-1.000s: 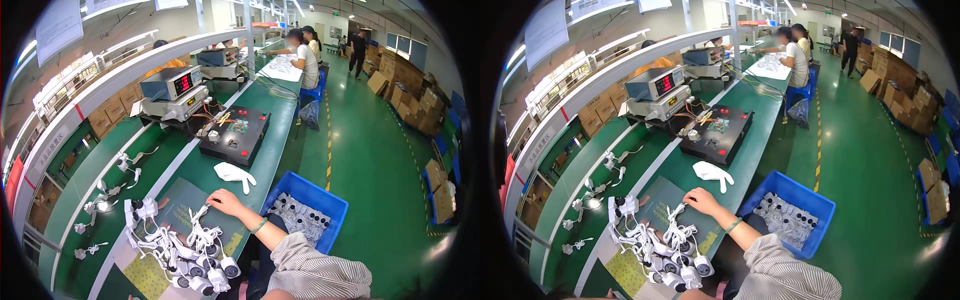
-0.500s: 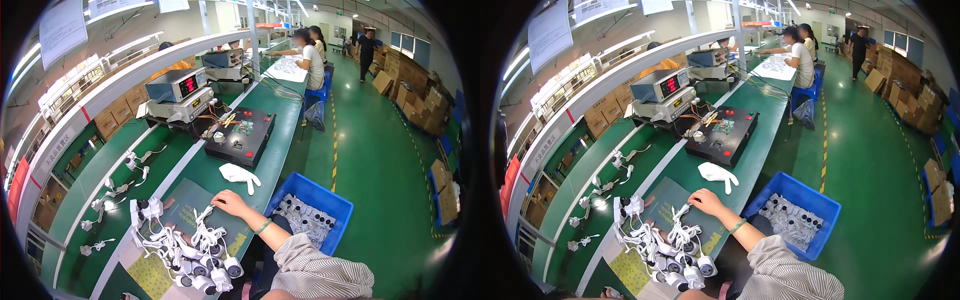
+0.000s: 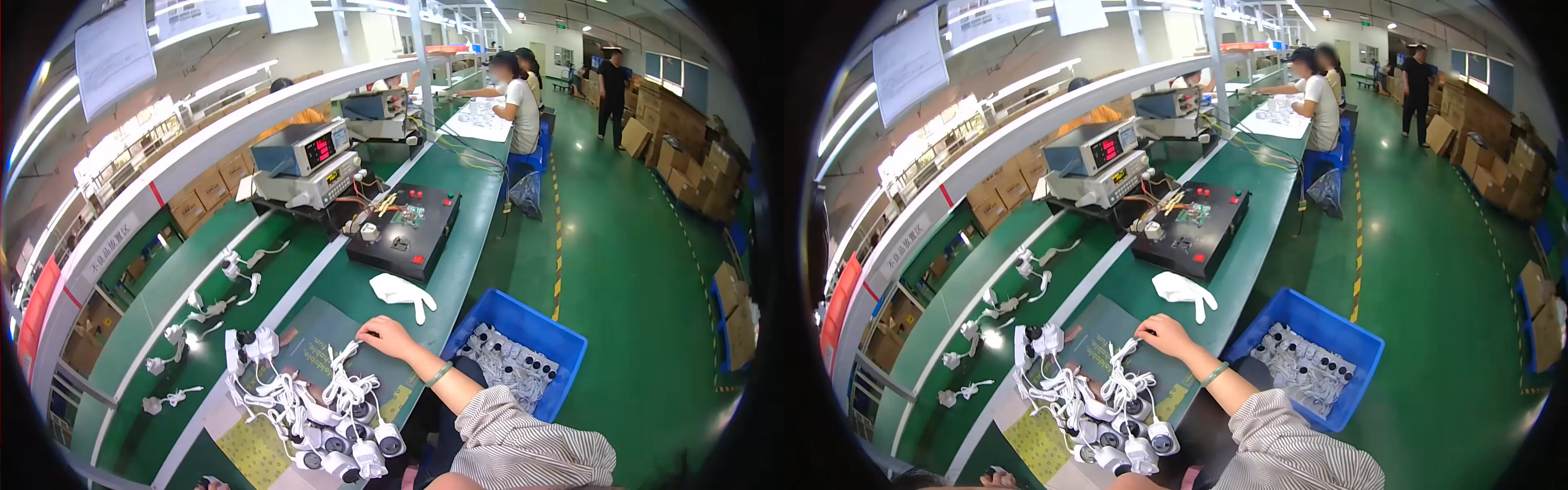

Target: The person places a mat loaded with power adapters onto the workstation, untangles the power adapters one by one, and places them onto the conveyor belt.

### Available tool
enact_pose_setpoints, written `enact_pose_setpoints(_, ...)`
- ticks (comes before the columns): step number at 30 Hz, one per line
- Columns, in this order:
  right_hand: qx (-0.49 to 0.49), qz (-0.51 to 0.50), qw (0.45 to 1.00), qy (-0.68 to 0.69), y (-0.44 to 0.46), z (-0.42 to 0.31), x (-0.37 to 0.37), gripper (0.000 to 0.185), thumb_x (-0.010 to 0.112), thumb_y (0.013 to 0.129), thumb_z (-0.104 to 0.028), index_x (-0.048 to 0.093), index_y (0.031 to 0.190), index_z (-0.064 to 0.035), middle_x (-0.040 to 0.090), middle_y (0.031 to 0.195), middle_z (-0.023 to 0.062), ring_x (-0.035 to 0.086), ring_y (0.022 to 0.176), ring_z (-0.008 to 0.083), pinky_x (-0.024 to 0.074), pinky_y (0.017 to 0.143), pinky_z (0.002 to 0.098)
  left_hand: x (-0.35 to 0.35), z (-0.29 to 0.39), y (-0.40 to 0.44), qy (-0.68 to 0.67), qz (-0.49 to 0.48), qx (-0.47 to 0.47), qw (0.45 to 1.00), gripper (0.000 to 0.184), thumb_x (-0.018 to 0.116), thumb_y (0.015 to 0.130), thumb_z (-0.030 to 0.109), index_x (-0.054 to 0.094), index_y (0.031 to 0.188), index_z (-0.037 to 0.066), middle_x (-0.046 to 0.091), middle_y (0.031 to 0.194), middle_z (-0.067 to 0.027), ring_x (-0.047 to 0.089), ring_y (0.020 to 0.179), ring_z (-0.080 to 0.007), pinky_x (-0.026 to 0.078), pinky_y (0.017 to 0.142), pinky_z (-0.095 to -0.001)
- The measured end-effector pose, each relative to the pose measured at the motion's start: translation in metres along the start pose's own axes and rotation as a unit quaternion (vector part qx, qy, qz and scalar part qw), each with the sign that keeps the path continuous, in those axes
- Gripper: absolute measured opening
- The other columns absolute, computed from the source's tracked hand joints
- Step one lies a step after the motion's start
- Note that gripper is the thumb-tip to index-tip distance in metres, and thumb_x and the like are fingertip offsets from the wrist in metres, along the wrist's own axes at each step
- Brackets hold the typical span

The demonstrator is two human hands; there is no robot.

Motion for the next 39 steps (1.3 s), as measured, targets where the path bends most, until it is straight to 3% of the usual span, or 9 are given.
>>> enact_pose_setpoints(2,-0.001,0.001,1.0,-0.004,0.001,0.001,0.001,0.016,0.063,0.09,-0.027,0.071,0.09,-0.0136,0.068,0.092,0.0038,0.061,0.096,0.0251,0.0486,0.085,0.0367,0.003,-0.005,0.003,0.013,-0.05,0.01,0.999,0.031,0.06,0.092,0.038,0.067,0.12,0.025,0.054,0.13,-0.0144,0.062,0.107,-0.0355,0.053,0.081,-0.0452)
enact_pose_setpoints(7,0.004,-0.011,1.0,-0.003,0.001,0.001,0.0,0.016,0.064,0.09,-0.028,0.071,0.091,-0.0135,0.069,0.093,0.0034,0.061,0.096,0.0254,0.0485,0.085,0.0369,0.043,-0.022,0.042,0.081,0.304,0.272,0.909,0.017,0.067,0.09,0.022,0.051,0.094,0.018,0.049,0.07,-0.0054,0.054,0.062,-0.0196,0.042,0.046,-0.0388)
enact_pose_setpoints(10,-0.001,-0.011,1.0,-0.002,0.002,-0.002,0.0,0.016,0.063,0.09,-0.028,0.071,0.091,-0.0135,0.069,0.093,0.0034,0.061,0.096,0.0254,0.0485,0.085,0.0369,0.114,-0.07,0.072,-0.396,0.111,-0.027,0.911,0.026,0.068,0.09,0.017,0.046,0.104,0.021,0.049,0.07,-0.005,0.049,0.053,-0.0179,0.04,0.042,-0.0366)
enact_pose_setpoints(18,0.004,-0.017,1.0,-0.004,0.001,0.0,0.001,0.016,0.063,0.09,-0.027,0.071,0.091,-0.0132,0.068,0.092,0.0031,0.061,0.095,0.0254,0.0483,0.085,0.0369,0.125,-0.086,0.056,-0.415,0.112,0.037,0.902,0.022,0.062,0.091,0.013,0.051,0.104,0.027,0.056,0.084,-0.0023,0.054,0.07,-0.0198,0.049,0.059,-0.0366)
enact_pose_setpoints(22,0.006,-0.012,1.0,-0.003,0.0,0.0,0.0,0.016,0.063,0.09,-0.027,0.071,0.091,-0.0132,0.068,0.092,0.0031,0.061,0.095,0.0252,0.0484,0.084,0.0365,0.084,-0.082,0.055,0.017,0.196,0.263,0.945,0.02,0.062,0.086,0.031,0.063,0.099,0.016,0.057,0.093,-0.0108,0.052,0.074,-0.0324,0.045,0.064,-0.046)
enact_pose_setpoints(26,0.007,-0.014,1.0,-0.002,0.001,-0.003,-0.002,0.016,0.063,0.09,-0.026,0.072,0.091,-0.0131,0.069,0.093,0.0036,0.061,0.095,0.025,0.0485,0.084,0.0363,0.01,-0.021,0.038,-0.093,0.009,0.046,0.995,0.028,0.064,0.084,0.029,0.062,0.106,0.011,0.056,0.1,-0.0151,0.056,0.089,-0.0369,0.047,0.072,-0.0519)
enact_pose_setpoints(29,0.006,-0.012,1.0,0.005,0.001,-0.003,-0.002,0.016,0.063,0.09,-0.026,0.072,0.091,-0.0128,0.069,0.093,0.004,0.061,0.095,0.0252,0.0485,0.084,0.0365,0.056,-0.039,0.042,-0.301,-0.029,-0.074,0.95,0.028,0.059,0.087,0.03,0.061,0.107,0.009,0.055,0.111,-0.0169,0.056,0.093,-0.0398,0.047,0.078,-0.0547)
enact_pose_setpoints(35,0.007,-0.016,1.0,0.0,0.001,-0.003,-0.001,0.015,0.064,0.089,-0.026,0.071,0.091,-0.0124,0.069,0.092,0.0039,0.061,0.095,0.0257,0.0486,0.085,0.0366,0.004,0.02,-0.021,-0.046,-0.071,-0.023,0.996,0.026,0.062,0.089,0.036,0.068,0.111,0.023,0.056,0.123,-0.0147,0.062,0.1,-0.0365,0.051,0.083,-0.0487)
enact_pose_setpoints(39,0.008,-0.015,1.0,0.0,0.001,-0.003,-0.002,0.016,0.064,0.089,-0.026,0.072,0.091,-0.0124,0.069,0.093,0.0038,0.061,0.096,0.0256,0.0485,0.085,0.0367,0.065,-0.031,-0.014,0.013,-0.069,0.168,0.983,0.034,0.056,0.089,0.039,0.063,0.109,0.012,0.052,0.128,-0.0172,0.056,0.101,-0.0401,0.047,0.084,-0.0569)
Point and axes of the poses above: each hand's wrist, its own y-axis towards the middle knuckle, its own x-axis out of the palm, z = x × y, the point moved 2 cm from there along y, towards the middle knuckle
